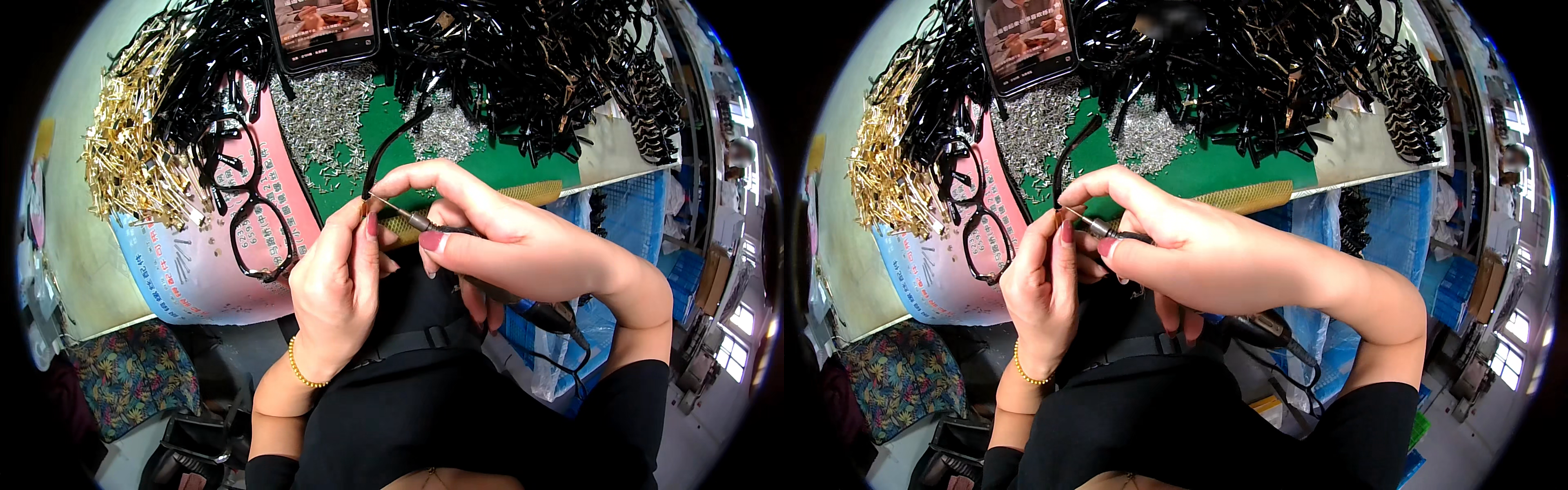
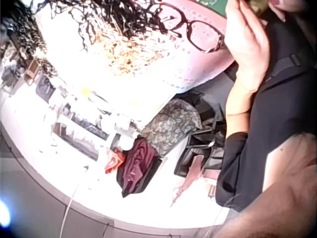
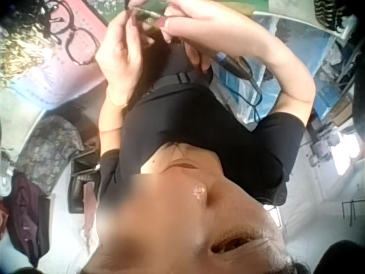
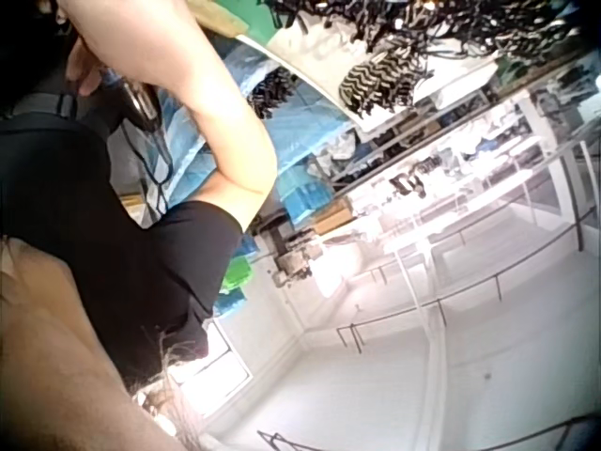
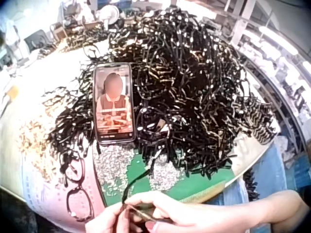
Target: The person assembles eyeglasses by inserting small metal screws into the hinge areas of black frames using a screwdriver. They repeatedly pick up frames, tighten the screws, and place the finished glasses aside on the work surface.
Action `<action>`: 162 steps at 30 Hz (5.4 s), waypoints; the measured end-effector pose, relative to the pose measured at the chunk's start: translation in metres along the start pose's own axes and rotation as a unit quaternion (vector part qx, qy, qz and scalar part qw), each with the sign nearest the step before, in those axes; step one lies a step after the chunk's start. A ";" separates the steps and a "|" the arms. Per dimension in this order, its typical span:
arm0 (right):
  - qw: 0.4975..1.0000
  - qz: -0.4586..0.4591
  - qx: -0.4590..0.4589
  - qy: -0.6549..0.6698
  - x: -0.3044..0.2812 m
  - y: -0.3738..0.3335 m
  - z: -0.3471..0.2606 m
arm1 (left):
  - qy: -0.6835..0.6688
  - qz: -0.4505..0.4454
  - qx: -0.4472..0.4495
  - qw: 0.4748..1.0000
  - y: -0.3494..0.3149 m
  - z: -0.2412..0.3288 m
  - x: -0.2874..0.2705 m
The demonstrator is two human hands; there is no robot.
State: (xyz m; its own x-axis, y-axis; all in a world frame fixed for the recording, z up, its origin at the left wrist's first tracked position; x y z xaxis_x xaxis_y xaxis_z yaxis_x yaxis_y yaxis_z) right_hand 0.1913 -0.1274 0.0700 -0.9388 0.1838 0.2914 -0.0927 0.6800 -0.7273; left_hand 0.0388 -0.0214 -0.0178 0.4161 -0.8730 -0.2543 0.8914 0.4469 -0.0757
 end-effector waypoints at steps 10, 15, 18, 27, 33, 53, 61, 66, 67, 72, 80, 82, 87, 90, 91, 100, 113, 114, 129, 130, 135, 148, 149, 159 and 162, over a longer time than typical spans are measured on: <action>0.995 -0.033 0.031 0.087 -0.006 -0.002 0.008 | 0.214 0.029 0.202 0.955 -0.001 -0.011 -0.001; 0.886 0.134 -0.146 -0.420 0.022 -0.006 0.009 | 0.212 0.038 0.204 0.955 -0.004 0.009 -0.014; 0.835 0.161 -0.238 -0.470 0.022 0.005 -0.011 | 0.084 0.116 0.140 0.980 -0.027 0.010 -0.056; 0.568 0.317 -0.344 -0.677 0.031 0.159 -0.121 | -0.012 0.356 0.148 0.923 -0.026 -0.028 -0.129; 0.554 0.316 -0.335 -0.694 0.032 0.179 -0.130 | 0.210 0.448 -0.092 0.864 -0.034 -0.050 -0.249; 0.404 0.400 -0.381 -0.729 0.060 0.166 -0.127 | 0.529 0.238 -0.181 0.795 0.027 -0.086 -0.303; 0.624 0.360 -0.365 -0.590 0.017 -0.010 -0.045 | 0.368 0.306 -0.050 0.877 -0.011 -0.015 -0.240; 0.713 0.447 -0.204 -0.500 -0.019 -0.040 0.022 | 0.220 0.140 -0.001 0.965 -0.017 -0.010 -0.168; 0.710 0.462 -0.196 -0.494 -0.021 -0.034 0.034 | 0.228 0.133 -0.011 0.964 -0.017 -0.013 -0.163; 0.715 0.459 -0.206 -0.485 -0.032 -0.008 0.062 | 0.178 0.181 -0.028 0.967 -0.021 -0.029 -0.152; 0.886 0.309 -0.273 -0.209 -0.016 -0.021 0.040 | 0.014 0.142 0.072 0.987 -0.048 -0.017 -0.131; 0.898 0.238 -0.365 -0.063 0.006 -0.012 0.034 | 0.120 0.004 0.187 0.975 -0.040 0.020 -0.091; 0.920 0.182 -0.345 0.033 0.025 0.000 0.028 | 0.049 -0.105 0.201 0.973 -0.022 0.020 -0.022; 0.929 0.184 -0.321 0.018 0.023 0.001 0.036 | 0.029 -0.106 0.194 0.975 -0.023 0.012 -0.014; 0.929 0.188 -0.319 0.020 0.022 0.002 0.037 | 0.028 -0.106 0.195 0.975 -0.022 0.012 -0.013; 0.920 0.208 -0.328 -0.056 0.026 0.008 0.047 | 0.049 -0.124 0.179 0.975 -0.019 0.009 -0.006; 0.727 0.231 -0.137 -0.631 -0.022 -0.011 0.045 | -0.028 -0.066 0.004 0.997 -0.018 0.008 -0.016; 0.727 0.232 -0.141 -0.630 -0.022 -0.011 0.045 | -0.024 -0.069 0.003 0.997 -0.017 0.008 -0.016; 0.724 0.222 -0.156 -0.635 -0.022 -0.005 0.041 | -0.028 -0.052 0.001 0.998 -0.017 0.001 -0.012; 0.723 0.223 -0.158 -0.634 -0.022 -0.005 0.042 | -0.028 -0.051 0.007 0.998 -0.017 0.001 -0.012; 0.719 0.226 -0.158 -0.638 -0.021 -0.003 0.041 | -0.027 -0.059 -0.012 0.998 -0.017 0.003 -0.013; 0.884 0.085 -0.187 -0.420 -0.010 0.003 0.024 | 0.085 -0.015 0.055 0.995 -0.008 0.007 -0.018; 0.941 0.034 -0.149 -0.303 -0.005 0.001 0.017 | 0.088 -0.007 0.062 0.994 -0.007 0.005 -0.018; 0.998 -0.056 -0.030 -0.012 0.003 0.003 0.004 | 0.120 0.009 0.091 0.989 -0.003 0.002 -0.015; 1.000 -0.016 -0.005 0.000 0.008 0.001 -0.004 | 0.151 0.026 0.115 0.981 -0.004 -0.002 -0.013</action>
State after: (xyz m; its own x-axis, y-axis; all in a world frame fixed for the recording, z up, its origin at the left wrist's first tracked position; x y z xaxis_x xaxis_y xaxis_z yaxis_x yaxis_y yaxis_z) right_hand 0.1849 -0.1221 0.0741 -0.9356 0.1612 0.3140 -0.1196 0.6921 -0.7118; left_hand 0.0299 -0.0115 -0.0161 0.4200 -0.7370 -0.5296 0.9022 0.4024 0.1554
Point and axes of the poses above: each hand's wrist, its own y-axis towards the middle knuckle, its own x-axis out of the palm, z = x × y, the point moved 2 cm from there along y, towards the middle knuckle, and after that the axes turned 7 degrees about -z, right-handed, at the moved point
